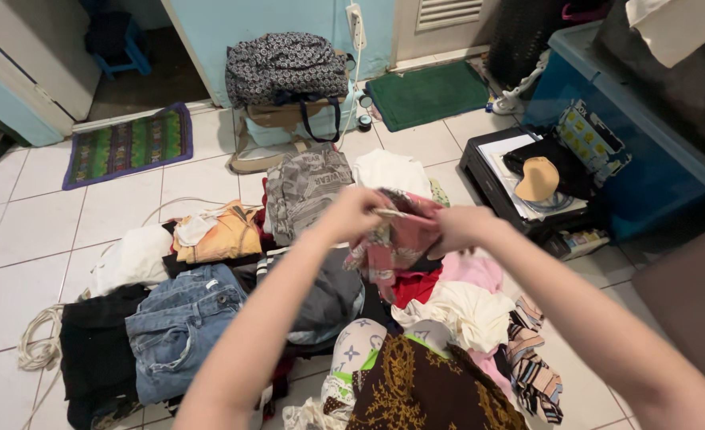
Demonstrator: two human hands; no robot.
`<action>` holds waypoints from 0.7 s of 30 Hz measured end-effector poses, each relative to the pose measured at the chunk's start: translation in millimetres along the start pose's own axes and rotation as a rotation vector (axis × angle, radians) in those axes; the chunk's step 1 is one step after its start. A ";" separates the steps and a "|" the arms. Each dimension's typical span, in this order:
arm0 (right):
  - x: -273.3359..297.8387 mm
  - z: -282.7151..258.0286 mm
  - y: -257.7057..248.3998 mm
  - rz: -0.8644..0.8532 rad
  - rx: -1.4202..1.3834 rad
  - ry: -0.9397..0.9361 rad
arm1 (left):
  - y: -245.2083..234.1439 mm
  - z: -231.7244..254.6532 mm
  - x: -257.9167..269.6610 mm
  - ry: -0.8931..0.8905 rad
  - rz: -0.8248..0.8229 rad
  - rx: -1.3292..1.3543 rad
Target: The person folds various clothes and places them into stacks on the floor by hand.
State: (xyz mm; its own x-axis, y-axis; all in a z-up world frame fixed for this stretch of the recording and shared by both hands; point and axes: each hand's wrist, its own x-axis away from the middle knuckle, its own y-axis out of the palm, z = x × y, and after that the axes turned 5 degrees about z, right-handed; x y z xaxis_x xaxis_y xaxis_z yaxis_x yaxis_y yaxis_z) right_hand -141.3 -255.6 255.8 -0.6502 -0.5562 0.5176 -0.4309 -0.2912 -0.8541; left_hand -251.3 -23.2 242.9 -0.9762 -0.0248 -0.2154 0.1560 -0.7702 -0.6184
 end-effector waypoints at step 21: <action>-198.8 107.6 -112.2 1.167 -0.708 -0.237 | 9.9 -172.0 -253.4 -0.118 0.342 0.288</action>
State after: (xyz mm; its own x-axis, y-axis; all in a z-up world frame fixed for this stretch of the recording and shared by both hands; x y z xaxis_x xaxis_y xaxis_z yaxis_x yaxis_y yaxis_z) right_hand 103.6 -196.1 243.4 -0.7602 -0.3409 -0.5531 0.0141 0.8424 -0.5387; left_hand 23.5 85.1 161.3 -0.8889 -0.3680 -0.2728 0.4404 -0.8505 -0.2875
